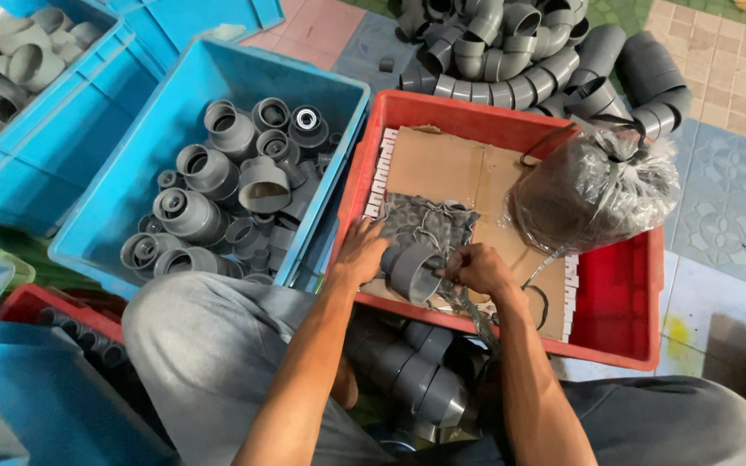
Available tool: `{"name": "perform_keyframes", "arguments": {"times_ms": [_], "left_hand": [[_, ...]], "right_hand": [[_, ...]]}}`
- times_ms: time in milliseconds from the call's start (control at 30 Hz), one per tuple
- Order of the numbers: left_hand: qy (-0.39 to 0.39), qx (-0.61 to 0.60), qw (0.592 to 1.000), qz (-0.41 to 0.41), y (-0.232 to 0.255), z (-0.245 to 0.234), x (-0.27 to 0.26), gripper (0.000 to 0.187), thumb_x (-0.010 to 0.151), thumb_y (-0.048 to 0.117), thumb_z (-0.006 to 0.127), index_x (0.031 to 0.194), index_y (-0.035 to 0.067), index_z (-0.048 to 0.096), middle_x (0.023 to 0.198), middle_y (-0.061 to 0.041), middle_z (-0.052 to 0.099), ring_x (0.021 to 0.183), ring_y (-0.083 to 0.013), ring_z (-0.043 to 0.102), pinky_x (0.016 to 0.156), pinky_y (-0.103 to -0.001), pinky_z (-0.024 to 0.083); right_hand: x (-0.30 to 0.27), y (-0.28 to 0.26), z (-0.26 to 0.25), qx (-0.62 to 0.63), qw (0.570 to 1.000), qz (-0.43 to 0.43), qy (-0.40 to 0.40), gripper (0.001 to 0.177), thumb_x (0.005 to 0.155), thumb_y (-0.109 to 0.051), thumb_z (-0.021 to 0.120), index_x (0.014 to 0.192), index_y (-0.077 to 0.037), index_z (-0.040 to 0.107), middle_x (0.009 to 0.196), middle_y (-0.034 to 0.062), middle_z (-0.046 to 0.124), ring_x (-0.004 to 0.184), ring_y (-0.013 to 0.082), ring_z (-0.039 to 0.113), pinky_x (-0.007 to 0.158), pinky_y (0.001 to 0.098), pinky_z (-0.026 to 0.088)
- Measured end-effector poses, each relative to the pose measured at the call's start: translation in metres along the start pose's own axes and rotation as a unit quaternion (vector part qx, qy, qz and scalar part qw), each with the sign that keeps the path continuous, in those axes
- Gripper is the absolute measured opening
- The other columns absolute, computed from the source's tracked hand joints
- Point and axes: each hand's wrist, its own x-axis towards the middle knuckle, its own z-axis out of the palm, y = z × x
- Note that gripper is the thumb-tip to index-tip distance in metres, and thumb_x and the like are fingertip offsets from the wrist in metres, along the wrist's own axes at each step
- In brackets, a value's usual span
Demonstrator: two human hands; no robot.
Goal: The person sits on the floor and repeatedly picks up gray plastic pipe fittings from a blue crate. They wipe each fitting with a cloth and place it into a red crate.
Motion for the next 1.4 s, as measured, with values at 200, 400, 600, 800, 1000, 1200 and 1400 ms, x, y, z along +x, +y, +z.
{"name": "perform_keyframes", "arguments": {"times_ms": [200,400,600,800,1000,1200,1400], "left_hand": [[0.057,-0.003,0.998,0.027,-0.006,0.004,0.002,0.030,0.078,0.018,0.069,0.107,0.019,0.074,0.142,-0.005,0.053,0.139,-0.0295,0.034,0.118,-0.050,0.031],[0.116,0.004,0.993,0.034,-0.014,0.035,0.015,0.022,0.086,0.020,0.059,0.099,0.019,0.077,0.129,-0.001,0.064,0.136,-0.0266,0.039,0.116,-0.047,0.034],[0.151,0.015,0.987,0.043,-0.012,0.032,0.012,0.019,0.087,0.022,0.060,0.092,0.019,0.077,0.117,-0.001,0.070,0.127,-0.0261,0.047,0.108,-0.046,0.040],[0.132,-0.019,0.991,0.027,-0.014,0.036,0.013,0.020,0.087,0.019,0.060,0.097,0.017,0.077,0.128,0.001,0.066,0.133,-0.0257,0.042,0.113,-0.044,0.034],[0.119,-0.035,0.992,-0.022,-0.023,0.065,0.033,0.021,0.087,0.015,0.060,0.098,0.019,0.077,0.127,0.004,0.066,0.131,-0.0215,0.045,0.118,-0.038,0.029],[0.188,-0.134,0.972,-0.028,-0.027,0.080,0.037,0.017,0.086,0.025,0.064,0.097,0.025,0.077,0.127,0.006,0.063,0.131,-0.0217,0.043,0.121,-0.037,0.025],[0.182,-0.166,0.969,-0.028,-0.023,0.060,0.034,0.017,0.082,0.020,0.065,0.094,0.023,0.077,0.121,0.004,0.068,0.125,-0.0213,0.050,0.116,-0.036,0.031]], "right_hand": [[-0.024,-0.028,-0.015,0.020,1.000,-0.005,-0.004,0.015,0.064,-0.025,0.083,0.078,-0.021,0.079,0.072,0.0044,0.076,0.072,0.0218,0.074,0.071,0.0331,0.057],[0.008,0.007,-0.011,-0.038,0.998,0.011,0.042,0.019,0.068,-0.033,0.083,0.087,-0.027,0.081,0.081,0.0023,0.077,0.083,0.0246,0.074,0.076,0.0373,0.059],[-0.048,-0.092,-0.020,0.168,0.972,-0.119,0.115,0.054,0.079,-0.046,0.083,0.114,-0.006,0.073,0.104,0.0181,0.074,0.104,0.0342,0.070,0.094,0.0419,0.054],[-0.054,-0.102,0.003,-0.058,0.993,-0.100,0.019,0.094,0.049,-0.058,0.091,0.130,-0.023,0.060,0.125,0.0132,0.066,0.118,0.0347,0.063,0.104,0.0453,0.052],[-0.089,-0.125,-0.061,0.066,0.994,-0.021,-0.085,0.094,0.060,-0.052,0.085,0.141,-0.015,0.055,0.131,0.0248,0.063,0.128,0.0403,0.056,0.108,0.0485,0.046],[-0.060,-0.057,-0.070,0.297,0.874,-0.122,-0.365,0.061,0.074,-0.025,0.082,0.126,-0.002,0.061,0.108,0.0106,0.074,0.099,0.0219,0.070,0.090,0.0381,0.054],[-0.082,-0.106,-0.062,0.119,0.927,-0.073,-0.348,0.046,0.084,-0.036,0.077,0.123,-0.011,0.073,0.096,0.0055,0.075,0.089,0.0147,0.063,0.079,0.0288,0.055]]}}
